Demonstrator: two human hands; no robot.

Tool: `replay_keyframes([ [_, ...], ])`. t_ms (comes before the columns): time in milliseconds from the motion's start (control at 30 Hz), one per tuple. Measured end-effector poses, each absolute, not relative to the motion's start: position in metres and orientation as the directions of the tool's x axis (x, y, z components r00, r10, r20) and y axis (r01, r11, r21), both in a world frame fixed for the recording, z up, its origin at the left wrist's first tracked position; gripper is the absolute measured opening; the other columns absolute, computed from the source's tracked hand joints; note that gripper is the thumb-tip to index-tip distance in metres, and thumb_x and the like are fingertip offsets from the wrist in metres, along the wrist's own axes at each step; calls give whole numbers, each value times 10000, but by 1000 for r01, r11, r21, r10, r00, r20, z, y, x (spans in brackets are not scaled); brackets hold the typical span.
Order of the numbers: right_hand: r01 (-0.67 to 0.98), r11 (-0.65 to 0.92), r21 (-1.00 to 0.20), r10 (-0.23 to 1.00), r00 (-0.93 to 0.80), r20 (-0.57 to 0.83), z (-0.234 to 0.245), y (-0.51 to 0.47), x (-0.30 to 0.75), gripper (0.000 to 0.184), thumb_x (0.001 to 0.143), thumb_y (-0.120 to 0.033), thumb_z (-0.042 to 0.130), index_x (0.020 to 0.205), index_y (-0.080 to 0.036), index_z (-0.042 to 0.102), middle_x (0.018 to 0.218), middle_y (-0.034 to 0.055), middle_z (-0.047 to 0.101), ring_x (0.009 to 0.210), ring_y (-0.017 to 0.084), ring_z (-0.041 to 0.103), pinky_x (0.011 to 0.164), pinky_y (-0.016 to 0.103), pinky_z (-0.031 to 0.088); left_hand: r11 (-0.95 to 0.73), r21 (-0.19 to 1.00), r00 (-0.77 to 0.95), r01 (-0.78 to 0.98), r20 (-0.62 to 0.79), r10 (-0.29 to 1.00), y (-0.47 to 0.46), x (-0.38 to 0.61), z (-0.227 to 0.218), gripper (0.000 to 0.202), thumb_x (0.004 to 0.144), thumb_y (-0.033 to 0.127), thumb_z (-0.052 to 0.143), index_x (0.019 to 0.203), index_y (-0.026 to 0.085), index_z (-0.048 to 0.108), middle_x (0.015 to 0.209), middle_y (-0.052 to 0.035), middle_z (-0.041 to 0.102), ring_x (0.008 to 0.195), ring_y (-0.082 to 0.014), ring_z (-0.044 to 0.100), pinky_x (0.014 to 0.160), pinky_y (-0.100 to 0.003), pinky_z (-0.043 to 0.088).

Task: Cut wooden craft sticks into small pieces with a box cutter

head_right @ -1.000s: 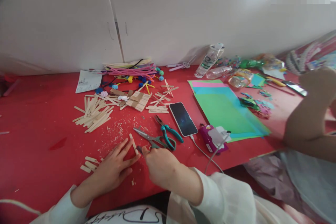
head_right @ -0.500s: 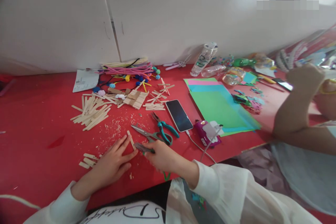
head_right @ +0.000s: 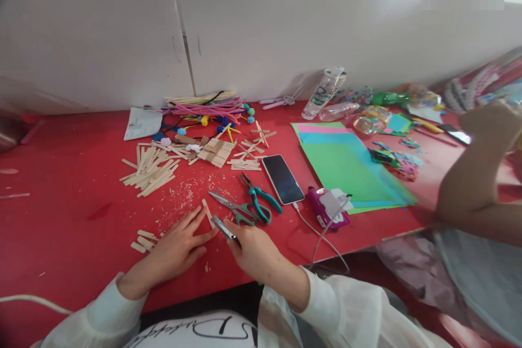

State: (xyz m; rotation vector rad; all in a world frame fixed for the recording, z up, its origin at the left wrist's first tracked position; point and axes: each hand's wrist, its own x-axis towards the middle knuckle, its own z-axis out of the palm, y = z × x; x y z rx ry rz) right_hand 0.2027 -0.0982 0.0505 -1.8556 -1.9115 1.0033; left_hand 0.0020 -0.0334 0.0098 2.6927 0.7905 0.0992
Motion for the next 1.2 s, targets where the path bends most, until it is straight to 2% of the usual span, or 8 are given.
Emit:
replay_keyframes([
  [200, 885, -24, -466, 954, -118, -274, 50, -102, 197, 508, 837, -136, 415, 1343, -151, 450, 1002, 165, 678, 843, 278, 671, 683, 362, 512, -794, 319, 845, 518, -47, 533, -33, 4, 13, 454, 820, 121, 534, 1247, 277, 531, 1465, -147, 295, 1356, -339, 213, 1011, -514, 352],
  [300, 948, 50, -315, 950, -142, -277, 50, -102, 197, 519, 855, -135, 392, 1374, -158, 403, 955, 139, 682, 766, 263, 679, 600, 339, 511, -800, 315, 847, 511, -27, 530, -33, 4, 12, 465, 833, 113, 513, 1260, 295, 514, 1466, -138, 293, 1359, -331, 208, 1005, -517, 361],
  [367, 963, 84, -256, 948, -157, -279, 51, -101, 197, 512, 860, -137, 389, 1371, -153, 404, 962, 133, 681, 771, 259, 680, 584, 330, 511, -805, 313, 851, 505, -23, 525, -33, 4, 12, 449, 845, 120, 499, 1255, 301, 516, 1466, -128, 298, 1360, -324, 210, 1002, -518, 366],
  [567, 973, 127, -190, 941, -179, -286, 48, -100, 198, 507, 876, -175, 410, 1381, -209, 385, 1011, 105, 679, 771, 236, 687, 559, 302, 504, -801, 297, 847, 520, -61, 527, -32, 3, 9, 508, 837, 126, 517, 1306, 312, 461, 1453, -141, 321, 1345, -348, 238, 982, -533, 382],
  [767, 980, 158, -124, 935, -189, -300, 47, -101, 197, 519, 877, -185, 416, 1393, -205, 360, 1003, 92, 681, 708, 225, 692, 479, 284, 463, -805, 291, 851, 517, -75, 519, -32, 4, 8, 508, 839, 126, 514, 1317, 289, 457, 1441, -179, 324, 1338, -366, 245, 986, -533, 374],
  [1200, 979, 182, -92, 931, -202, -304, 48, -101, 199, 529, 858, -149, 436, 1382, -190, 375, 971, 75, 684, 656, 207, 684, 429, 284, 378, -811, 296, 853, 505, -29, 521, -30, 3, 3, 539, 835, 125, 523, 1331, 314, 429, 1442, -165, 316, 1332, -370, 256, 971, -532, 390],
])
